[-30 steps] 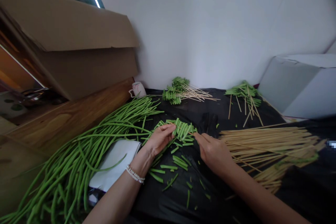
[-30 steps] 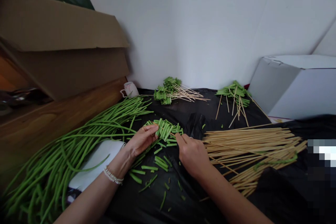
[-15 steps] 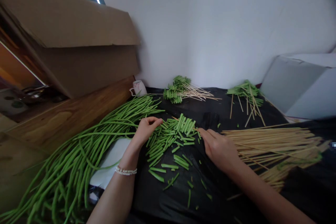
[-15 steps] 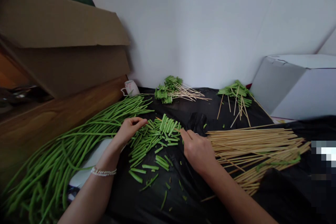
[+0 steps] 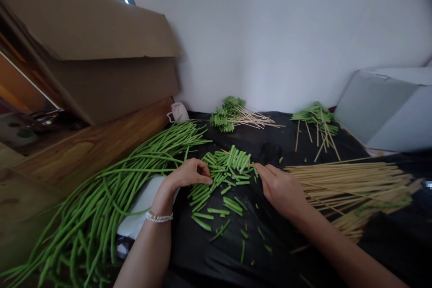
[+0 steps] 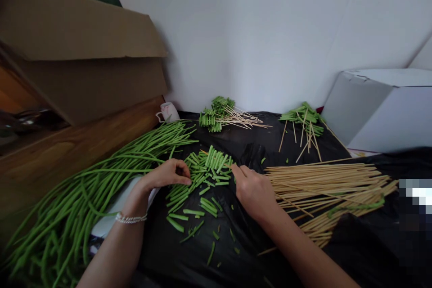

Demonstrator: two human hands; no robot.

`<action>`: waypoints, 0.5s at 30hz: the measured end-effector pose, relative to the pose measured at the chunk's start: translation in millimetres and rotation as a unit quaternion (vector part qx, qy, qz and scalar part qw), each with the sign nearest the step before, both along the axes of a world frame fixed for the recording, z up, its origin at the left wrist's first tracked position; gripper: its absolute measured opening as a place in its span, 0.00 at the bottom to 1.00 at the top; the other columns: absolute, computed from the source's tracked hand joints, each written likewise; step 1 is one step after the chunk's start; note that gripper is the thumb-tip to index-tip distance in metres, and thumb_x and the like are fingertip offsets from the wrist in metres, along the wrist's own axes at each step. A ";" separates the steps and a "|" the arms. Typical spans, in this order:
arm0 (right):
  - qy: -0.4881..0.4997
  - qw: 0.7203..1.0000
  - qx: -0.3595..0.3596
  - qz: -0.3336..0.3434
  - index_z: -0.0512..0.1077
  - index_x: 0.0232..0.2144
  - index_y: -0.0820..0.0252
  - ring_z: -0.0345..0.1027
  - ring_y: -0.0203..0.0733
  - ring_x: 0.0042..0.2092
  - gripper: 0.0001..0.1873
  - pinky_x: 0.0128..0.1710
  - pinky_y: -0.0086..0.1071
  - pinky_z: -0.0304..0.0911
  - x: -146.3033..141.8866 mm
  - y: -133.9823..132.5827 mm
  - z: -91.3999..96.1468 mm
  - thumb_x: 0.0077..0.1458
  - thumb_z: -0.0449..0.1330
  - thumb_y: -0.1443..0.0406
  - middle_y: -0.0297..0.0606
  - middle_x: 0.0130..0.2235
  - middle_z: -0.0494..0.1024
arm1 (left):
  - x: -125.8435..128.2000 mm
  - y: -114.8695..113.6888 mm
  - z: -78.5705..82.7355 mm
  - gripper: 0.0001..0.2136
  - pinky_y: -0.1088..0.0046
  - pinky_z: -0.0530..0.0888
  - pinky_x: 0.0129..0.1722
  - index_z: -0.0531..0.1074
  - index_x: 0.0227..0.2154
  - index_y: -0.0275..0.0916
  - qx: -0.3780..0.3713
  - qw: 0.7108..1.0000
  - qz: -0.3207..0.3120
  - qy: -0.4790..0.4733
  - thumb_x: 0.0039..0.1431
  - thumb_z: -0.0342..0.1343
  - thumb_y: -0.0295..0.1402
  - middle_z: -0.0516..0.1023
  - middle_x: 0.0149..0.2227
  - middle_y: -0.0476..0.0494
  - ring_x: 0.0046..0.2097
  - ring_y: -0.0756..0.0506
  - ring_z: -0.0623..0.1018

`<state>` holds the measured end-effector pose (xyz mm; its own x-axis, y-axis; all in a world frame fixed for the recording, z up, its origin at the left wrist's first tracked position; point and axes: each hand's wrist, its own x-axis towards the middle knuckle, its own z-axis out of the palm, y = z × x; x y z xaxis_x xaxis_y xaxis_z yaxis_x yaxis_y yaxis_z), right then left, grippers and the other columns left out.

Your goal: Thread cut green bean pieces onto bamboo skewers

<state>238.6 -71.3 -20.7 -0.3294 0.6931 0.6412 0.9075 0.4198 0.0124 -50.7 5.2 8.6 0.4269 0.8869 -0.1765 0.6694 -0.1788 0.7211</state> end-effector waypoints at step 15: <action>-0.007 1.000 -0.018 -0.002 0.72 0.47 0.60 0.67 0.35 0.28 0.17 0.26 0.31 0.51 -0.6 0.7 -2.8 0.58 0.49 0.72 0.33 0.30 0.75 | 7.5 -6.7 -1.2 0.06 0.75 0.64 0.28 0.77 0.25 0.39 0.112 0.983 -0.040 0.137 0.43 0.58 0.34 0.77 0.27 0.48 0.28 0.48 0.73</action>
<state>238.0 -70.6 -23.5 -0.3352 0.7177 0.6104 0.9093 0.4161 0.0102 -43.2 -1.5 7.5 0.4603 0.8822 -0.0995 0.8108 -0.3721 0.4518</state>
